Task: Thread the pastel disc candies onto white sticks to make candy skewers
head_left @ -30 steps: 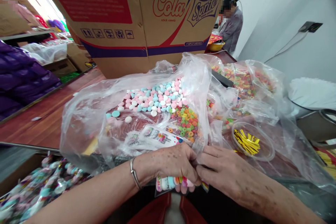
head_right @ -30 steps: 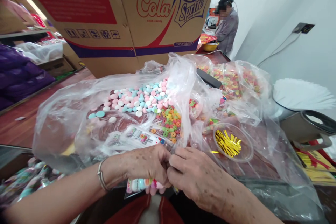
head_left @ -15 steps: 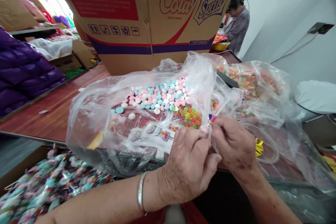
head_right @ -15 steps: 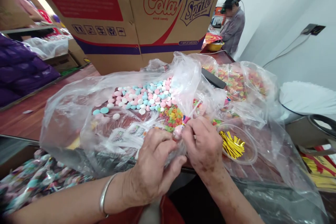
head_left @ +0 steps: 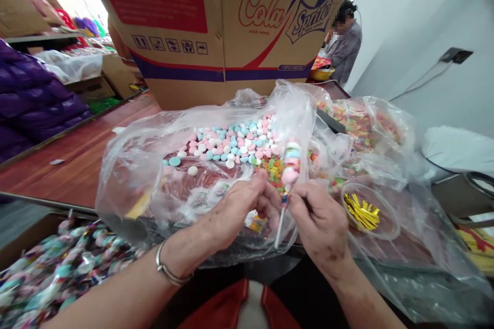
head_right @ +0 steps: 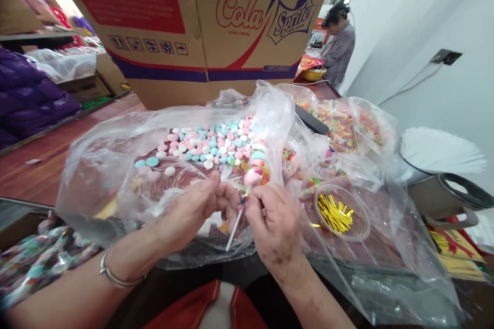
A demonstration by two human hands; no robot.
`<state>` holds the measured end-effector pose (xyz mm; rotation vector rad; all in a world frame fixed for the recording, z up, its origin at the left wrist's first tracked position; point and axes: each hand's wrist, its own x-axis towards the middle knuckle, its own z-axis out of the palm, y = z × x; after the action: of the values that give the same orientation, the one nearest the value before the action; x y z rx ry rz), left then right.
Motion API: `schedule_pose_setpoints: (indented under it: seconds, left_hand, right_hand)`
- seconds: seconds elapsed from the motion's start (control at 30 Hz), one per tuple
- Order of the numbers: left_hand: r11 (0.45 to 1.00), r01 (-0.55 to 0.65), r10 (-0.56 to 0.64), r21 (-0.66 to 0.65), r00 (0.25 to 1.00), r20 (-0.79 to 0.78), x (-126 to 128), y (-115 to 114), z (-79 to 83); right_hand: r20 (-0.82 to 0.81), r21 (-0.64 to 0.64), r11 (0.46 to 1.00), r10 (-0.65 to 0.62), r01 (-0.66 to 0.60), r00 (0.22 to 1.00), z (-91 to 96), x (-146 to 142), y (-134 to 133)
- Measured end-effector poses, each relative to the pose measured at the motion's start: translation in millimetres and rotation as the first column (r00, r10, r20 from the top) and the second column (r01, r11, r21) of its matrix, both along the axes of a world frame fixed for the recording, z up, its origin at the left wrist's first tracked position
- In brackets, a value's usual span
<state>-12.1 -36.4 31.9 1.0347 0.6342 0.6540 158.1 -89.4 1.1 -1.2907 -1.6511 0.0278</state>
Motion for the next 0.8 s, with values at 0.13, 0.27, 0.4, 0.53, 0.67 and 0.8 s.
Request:
schedule_pose_setpoints:
  seconds: [0.13,0.27,0.4,0.53,0.67,0.8]
  left_hand:
    - [0.971,-0.078,0.1,-0.227,0.991,0.086,5,-7,-5.7]
    - [0.937,-0.296,0.335,-0.187,0.912,0.236,10,-21,-8.0]
    - [0.864,-0.481,0.503,-0.151,0.806,0.311,10,-33,-14.2]
    - [0.787,-0.574,0.615,-0.227,0.703,0.356,0,-40,-19.4]
    - [0.766,-0.56,0.642,-0.314,0.687,0.341,-28,-45,-23.7]
    - [0.672,-0.73,0.734,-0.129,0.632,0.249,-85,-53,-20.4]
  right_hand:
    - [-0.012,0.009,0.993,0.121,-0.12,0.993,-2.9,-19,-6]
    - [-0.165,-0.094,0.974,0.191,-0.208,0.968,-10.5,-37,-11]
    - [-0.262,-0.222,0.943,0.187,-0.247,0.947,-23.0,-51,-14]
    - [0.052,0.008,0.984,0.178,-0.179,0.983,-34.3,-68,-26]
    - [0.228,-0.015,0.9,0.428,-0.437,0.874,-39.5,-76,-34]
    - [0.25,-0.133,0.823,0.567,-0.552,0.785,-48.0,-67,-34]
